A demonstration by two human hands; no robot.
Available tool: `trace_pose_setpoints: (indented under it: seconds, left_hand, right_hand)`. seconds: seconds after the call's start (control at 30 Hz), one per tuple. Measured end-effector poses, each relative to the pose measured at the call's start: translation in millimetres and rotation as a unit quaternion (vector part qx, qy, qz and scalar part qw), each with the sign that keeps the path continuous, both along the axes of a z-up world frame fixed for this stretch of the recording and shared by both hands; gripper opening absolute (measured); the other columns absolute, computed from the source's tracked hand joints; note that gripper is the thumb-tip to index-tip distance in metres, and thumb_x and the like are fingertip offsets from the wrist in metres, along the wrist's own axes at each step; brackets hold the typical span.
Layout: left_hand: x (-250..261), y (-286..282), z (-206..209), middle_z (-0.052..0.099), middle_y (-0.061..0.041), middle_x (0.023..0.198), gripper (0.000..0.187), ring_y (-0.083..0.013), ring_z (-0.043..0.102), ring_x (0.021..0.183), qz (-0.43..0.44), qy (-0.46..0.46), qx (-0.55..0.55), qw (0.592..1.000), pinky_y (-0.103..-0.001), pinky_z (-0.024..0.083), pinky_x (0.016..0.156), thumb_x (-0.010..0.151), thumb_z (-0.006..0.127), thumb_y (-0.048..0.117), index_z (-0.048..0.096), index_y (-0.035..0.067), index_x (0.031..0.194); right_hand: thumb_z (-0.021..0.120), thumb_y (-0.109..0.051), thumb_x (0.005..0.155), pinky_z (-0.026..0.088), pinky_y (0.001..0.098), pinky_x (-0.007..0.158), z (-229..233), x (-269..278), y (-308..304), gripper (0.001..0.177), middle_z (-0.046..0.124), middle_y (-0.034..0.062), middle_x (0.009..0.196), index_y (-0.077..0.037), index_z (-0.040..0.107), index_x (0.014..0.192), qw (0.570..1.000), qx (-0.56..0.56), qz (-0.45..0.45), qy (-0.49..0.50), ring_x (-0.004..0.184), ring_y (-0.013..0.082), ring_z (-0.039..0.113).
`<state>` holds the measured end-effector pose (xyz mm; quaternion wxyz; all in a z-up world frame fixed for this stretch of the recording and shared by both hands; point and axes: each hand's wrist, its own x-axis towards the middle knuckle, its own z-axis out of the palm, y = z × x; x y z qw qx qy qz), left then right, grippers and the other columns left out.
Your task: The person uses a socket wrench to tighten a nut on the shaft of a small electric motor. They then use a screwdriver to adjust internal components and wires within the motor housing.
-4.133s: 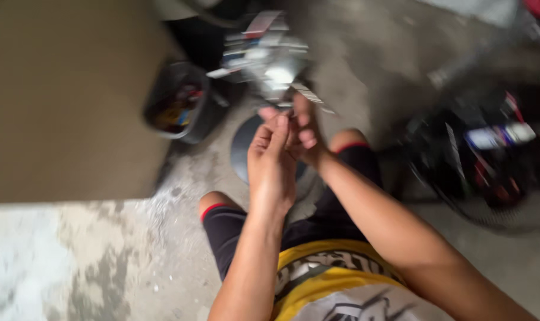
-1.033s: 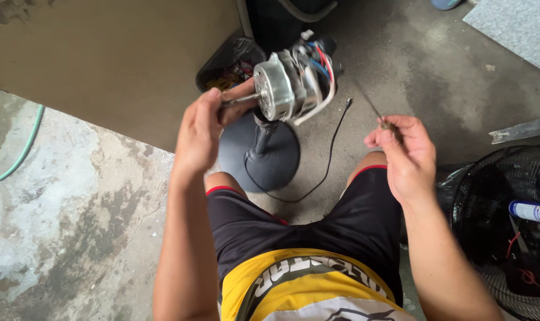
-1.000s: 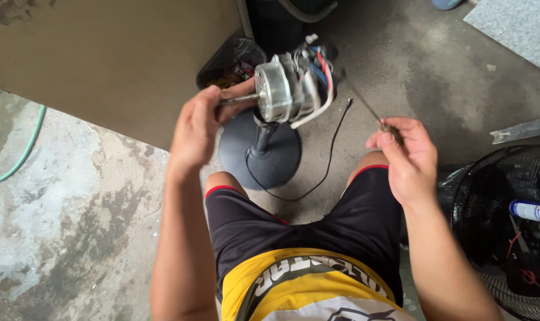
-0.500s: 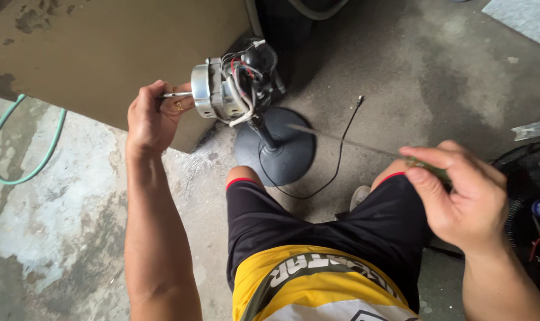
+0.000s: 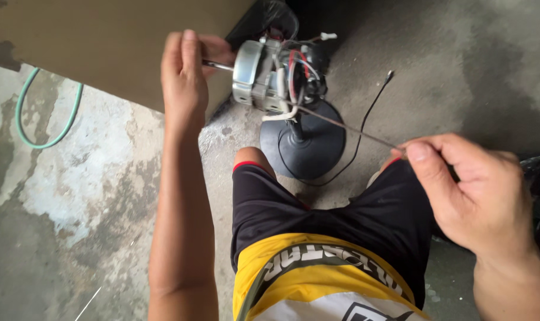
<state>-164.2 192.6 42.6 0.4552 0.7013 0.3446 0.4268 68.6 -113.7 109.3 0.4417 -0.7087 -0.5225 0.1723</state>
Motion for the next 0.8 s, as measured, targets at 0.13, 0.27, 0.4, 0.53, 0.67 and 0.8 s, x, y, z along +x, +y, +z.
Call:
trace_pose_setpoints:
  seconds: [0.13,0.27,0.4,0.53,0.67,0.8]
  left_hand:
    - [3.3,-45.5,10.5,0.063,-0.014,0.139,0.032,-0.0206,0.061,0.111,0.124,-0.023,0.132,0.983,-0.035,0.050,0.100,0.118,0.049,0.030,0.060,0.001,0.130]
    - [5.7,-106.3,13.8,0.043,-0.011,0.161,0.052,-0.0256,0.030,0.154,0.060,0.074,0.213,0.973,-0.041,0.025,0.131,0.115,0.059,0.041,0.041,0.008,0.151]
    - [24.2,-125.0,-0.1,0.011,-0.013,0.171,0.118,-0.0252,0.018,0.160,0.037,0.118,0.180,0.976,-0.044,0.024,0.134,0.081,0.085,0.064,0.019,0.012,0.163]
    - [33.1,-114.9,-9.4,0.008,-0.014,0.174,0.133,-0.0266,0.010,0.161,0.067,0.153,0.208,0.964,-0.044,0.026,0.135,0.069,0.092,0.065,0.018,0.013,0.166]
    - [37.1,-110.8,-7.9,0.014,-0.012,0.170,0.130,-0.0264,0.017,0.158,0.051,0.142,0.214,0.965,-0.041,0.033,0.134,0.068,0.096,0.058,0.022,0.013,0.164]
    - [36.9,-107.6,1.3,0.018,-0.015,0.169,0.122,-0.0239,0.042,0.150,0.022,0.089,0.146,0.985,-0.038,0.041,0.125,0.068,0.101,0.049,0.030,0.011,0.160]
  right_hand:
    - [0.064,-0.013,0.102,0.056,0.0246,0.070,-3.6,-1.6,1.0,0.017,0.075,0.0102,0.095,0.003,0.069,0.105,1.000,0.024,0.018,0.009,0.083,0.0166,0.075]
    - [0.066,-0.013,0.101,0.055,0.0251,0.066,-5.2,6.7,2.4,0.016,0.075,0.0117,0.093,0.003,0.070,0.103,1.000,0.017,0.019,-0.004,0.079,0.0160,0.074]
    - [0.066,-0.015,0.101,0.053,0.0249,0.061,-12.6,25.8,7.4,0.017,0.075,0.0098,0.085,0.001,0.071,0.104,0.999,0.003,0.040,0.010,0.073,0.0144,0.073]
    - [0.068,-0.016,0.101,0.051,0.0252,0.058,-12.8,36.9,11.0,0.017,0.073,0.0080,0.079,0.000,0.072,0.103,0.999,0.003,0.050,0.005,0.068,0.0137,0.072]
    - [0.068,-0.015,0.100,0.050,0.0254,0.055,-11.9,36.5,12.8,0.016,0.073,0.0084,0.078,-0.001,0.073,0.103,0.998,0.002,0.055,-0.007,0.065,0.0129,0.071]
    - [0.067,-0.014,0.101,0.048,0.0248,0.052,-12.0,30.0,14.2,0.015,0.072,0.0070,0.074,-0.001,0.073,0.102,0.999,0.008,0.052,0.002,0.060,0.0110,0.068]
